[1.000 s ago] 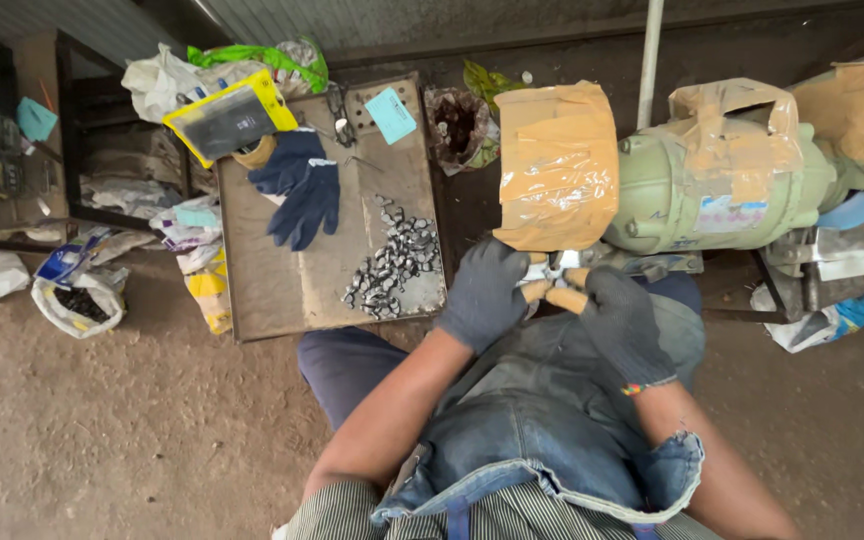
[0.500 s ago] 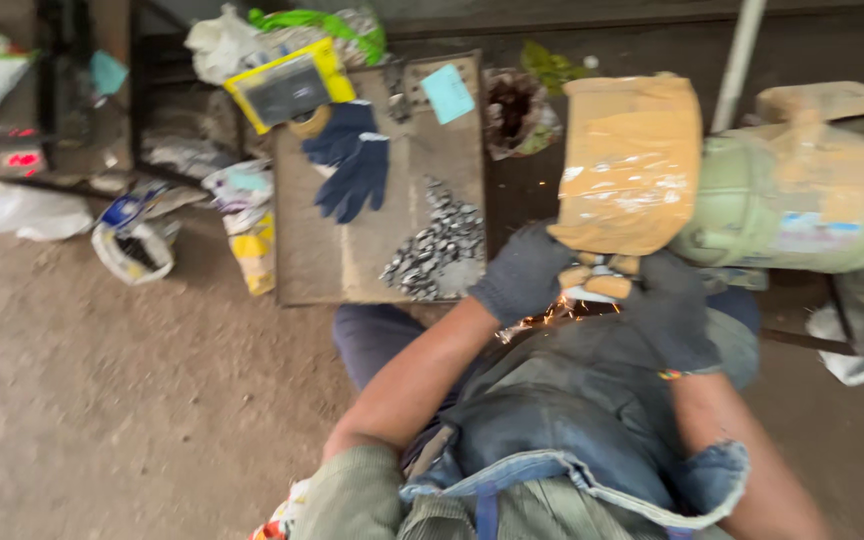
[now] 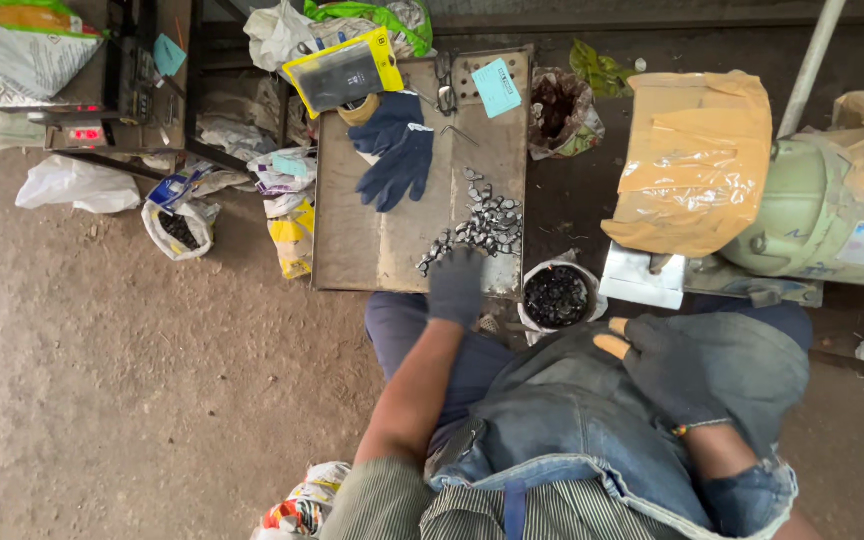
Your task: The person sits at a bench grinder and grinds small metal pieces one at a time, holding each piece against the spinning wheel with both gloved hands as sparks fly. After grinding, the person places the finished piece on a metal tray beside the grinder and picks up the next piece.
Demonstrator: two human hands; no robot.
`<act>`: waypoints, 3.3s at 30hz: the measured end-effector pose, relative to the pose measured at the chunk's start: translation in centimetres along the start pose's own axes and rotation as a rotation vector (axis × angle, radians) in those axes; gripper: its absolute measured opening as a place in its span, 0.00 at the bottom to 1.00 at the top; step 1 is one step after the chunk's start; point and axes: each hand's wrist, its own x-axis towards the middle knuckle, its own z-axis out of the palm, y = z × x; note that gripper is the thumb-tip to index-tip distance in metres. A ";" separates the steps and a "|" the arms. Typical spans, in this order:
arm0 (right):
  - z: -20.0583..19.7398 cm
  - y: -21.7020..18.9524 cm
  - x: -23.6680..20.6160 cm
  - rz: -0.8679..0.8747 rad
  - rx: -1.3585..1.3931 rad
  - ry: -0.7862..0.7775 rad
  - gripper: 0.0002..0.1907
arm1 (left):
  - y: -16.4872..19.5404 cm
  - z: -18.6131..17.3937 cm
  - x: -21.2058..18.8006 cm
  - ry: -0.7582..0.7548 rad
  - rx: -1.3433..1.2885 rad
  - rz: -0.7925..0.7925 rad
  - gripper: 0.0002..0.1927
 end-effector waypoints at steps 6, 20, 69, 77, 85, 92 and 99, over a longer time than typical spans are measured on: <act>-3.0 -3.2 0.6 0.120 0.125 -0.114 0.16 | -2.7 -0.1 1.5 0.015 -0.126 0.066 0.20; -7.1 -4.2 2.3 0.043 0.125 0.205 0.18 | 12.3 -4.9 -1.2 0.186 -0.728 0.273 0.22; -6.7 -4.9 1.5 0.603 0.839 -0.028 0.19 | 10.7 -7.1 -1.0 0.238 -0.582 0.872 0.17; -5.1 -0.9 3.6 0.085 0.038 0.268 0.16 | 11.5 -3.9 4.9 0.108 -0.526 0.568 0.14; -5.6 0.0 4.6 0.093 0.235 0.207 0.18 | 10.5 -2.9 6.2 0.022 -0.693 0.708 0.14; -5.7 0.2 5.1 0.027 0.155 0.220 0.18 | 11.1 -3.4 5.0 0.051 -0.605 0.611 0.12; -3.9 -0.8 -0.4 -0.021 -0.027 0.116 0.18 | 9.3 -3.0 -2.5 0.332 -0.438 0.798 0.15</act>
